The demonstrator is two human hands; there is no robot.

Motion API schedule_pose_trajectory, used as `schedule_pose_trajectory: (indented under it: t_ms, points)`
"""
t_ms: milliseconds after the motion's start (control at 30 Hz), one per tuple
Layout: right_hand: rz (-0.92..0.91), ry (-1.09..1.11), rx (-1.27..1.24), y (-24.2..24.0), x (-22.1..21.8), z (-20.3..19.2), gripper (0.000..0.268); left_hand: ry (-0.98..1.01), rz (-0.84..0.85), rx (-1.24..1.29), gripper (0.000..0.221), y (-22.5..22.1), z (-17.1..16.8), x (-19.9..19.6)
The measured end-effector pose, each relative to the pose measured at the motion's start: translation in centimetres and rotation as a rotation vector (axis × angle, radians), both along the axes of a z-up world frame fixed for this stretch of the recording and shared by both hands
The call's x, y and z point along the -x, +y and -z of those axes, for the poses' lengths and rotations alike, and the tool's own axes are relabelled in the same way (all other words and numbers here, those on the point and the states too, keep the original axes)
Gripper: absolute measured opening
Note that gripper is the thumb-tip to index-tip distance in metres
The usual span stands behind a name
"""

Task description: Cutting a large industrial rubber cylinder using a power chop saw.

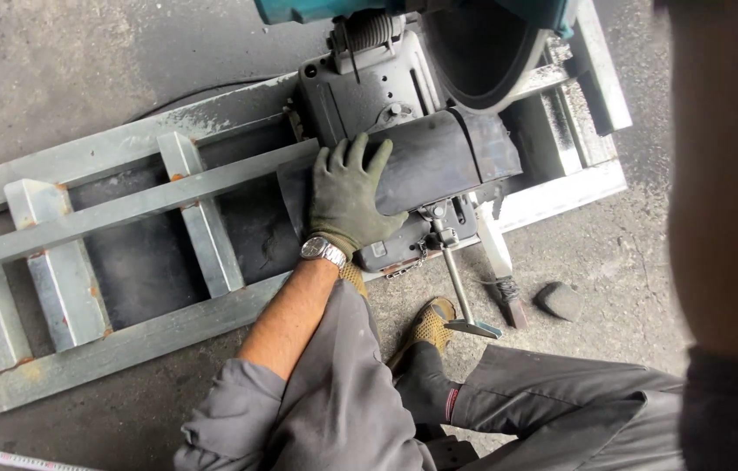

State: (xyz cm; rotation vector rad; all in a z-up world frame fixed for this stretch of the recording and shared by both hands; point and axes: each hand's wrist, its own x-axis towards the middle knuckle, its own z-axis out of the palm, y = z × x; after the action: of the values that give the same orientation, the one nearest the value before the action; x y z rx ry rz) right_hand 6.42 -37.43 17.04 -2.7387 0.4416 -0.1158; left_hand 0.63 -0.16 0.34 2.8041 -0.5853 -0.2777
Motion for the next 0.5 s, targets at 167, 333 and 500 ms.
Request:
schedule_pose_trajectory:
  t_ms: [167, 333, 500]
  points:
    - [0.158, 0.067, 0.038, -0.6, 10.2, 13.3, 0.050, 0.023, 0.006, -0.072, 0.117, -0.4, -0.1, -0.2]
    - [0.232, 0.602, -0.149, 0.5, 25.4, 31.7, 0.058, 0.017, 0.022, -0.123, 0.117, -0.5, -0.2, -0.1]
    - [0.292, 0.771, -0.024, 4.9, 28.7, 32.9, 0.078, -0.007, 0.024, -0.110, 0.117, -0.5, 0.6, 0.2]
